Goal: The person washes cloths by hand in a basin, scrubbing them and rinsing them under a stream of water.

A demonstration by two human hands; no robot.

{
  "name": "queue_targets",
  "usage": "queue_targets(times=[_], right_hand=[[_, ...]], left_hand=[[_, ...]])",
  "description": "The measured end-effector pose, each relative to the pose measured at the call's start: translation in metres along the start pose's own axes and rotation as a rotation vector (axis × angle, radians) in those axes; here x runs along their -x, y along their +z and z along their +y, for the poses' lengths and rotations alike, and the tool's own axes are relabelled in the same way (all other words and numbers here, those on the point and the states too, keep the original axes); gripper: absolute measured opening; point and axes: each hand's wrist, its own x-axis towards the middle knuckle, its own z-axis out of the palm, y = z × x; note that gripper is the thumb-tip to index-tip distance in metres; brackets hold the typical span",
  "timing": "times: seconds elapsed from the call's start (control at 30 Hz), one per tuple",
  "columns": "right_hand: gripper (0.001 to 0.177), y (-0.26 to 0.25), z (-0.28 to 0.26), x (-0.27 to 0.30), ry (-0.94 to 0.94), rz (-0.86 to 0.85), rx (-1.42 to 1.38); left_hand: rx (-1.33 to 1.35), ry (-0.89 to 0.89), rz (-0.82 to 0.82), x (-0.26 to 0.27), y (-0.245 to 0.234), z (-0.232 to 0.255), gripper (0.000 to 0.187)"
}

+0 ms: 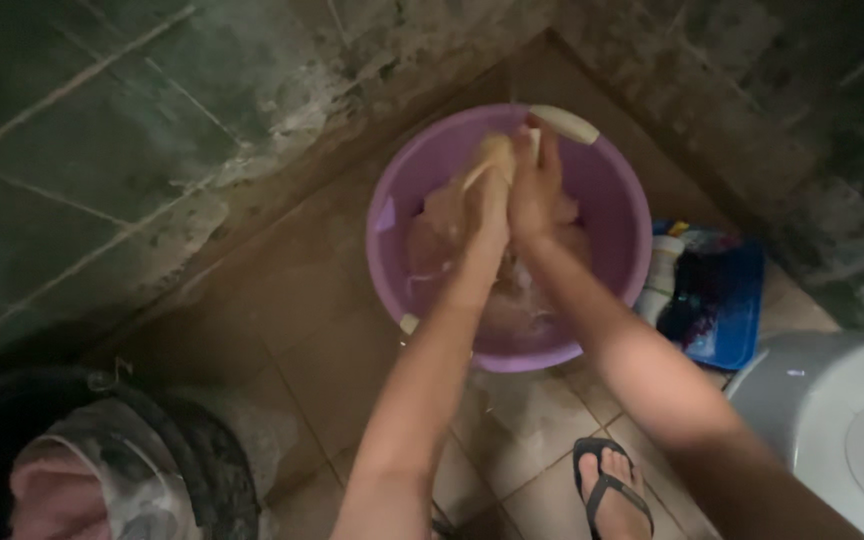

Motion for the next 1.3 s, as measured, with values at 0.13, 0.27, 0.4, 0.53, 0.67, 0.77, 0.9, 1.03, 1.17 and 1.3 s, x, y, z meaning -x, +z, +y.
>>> queue_targets(times=[0.13,0.27,0.4,0.53,0.67,0.77,0.9,1.03,1.17,1.3], right_hand=[[0.060,-0.029,0.028,-0.030,0.124,-0.315,-0.066],[0.062,-0.023,0.014,0.012,-0.042,-0.388,0.127],[0.049,-0.003,-0.018,0.044,-0.011,-0.198,-0.045],[0.055,0.003,-0.005,-0.002,0.040,-0.157,-0.151],[0.059,-0.014,0.008,-0.050,0.608,-0.316,-0.927],[0.074,-0.017,0.026,-0.063,0.772,-0.346,-0.941],[0.071,-0.011,0.064,-0.086,0.626,-0.440,-0.940],[0.071,-0.025,0.056,-0.086,0.577,-0.418,-0.966],[0.074,-0.042,0.021,-0.085,0.737,-0.374,-1.063],[0.073,-0.050,0.027,-0.094,0.658,-0.363,-1.171]], left_hand=[[0.000,0.000,-0.018,0.002,0.007,-0.001,0.012],[-0.151,0.062,0.051,0.012,-0.010,0.002,0.012],[-0.268,0.089,0.035,0.014,-0.028,0.009,0.012],[-0.135,0.054,0.015,0.000,-0.011,0.012,0.013],[-0.053,0.082,0.030,-0.020,-0.009,0.039,0.014],[0.167,0.107,0.047,-0.040,-0.018,0.057,0.015],[0.369,0.103,0.017,-0.063,-0.018,0.060,0.016],[0.486,0.076,-0.175,-0.087,-0.003,0.051,0.017],[0.608,-0.187,-0.110,-0.109,0.012,0.045,0.020],[0.560,-0.049,-0.215,-0.137,0.016,0.015,0.022]])
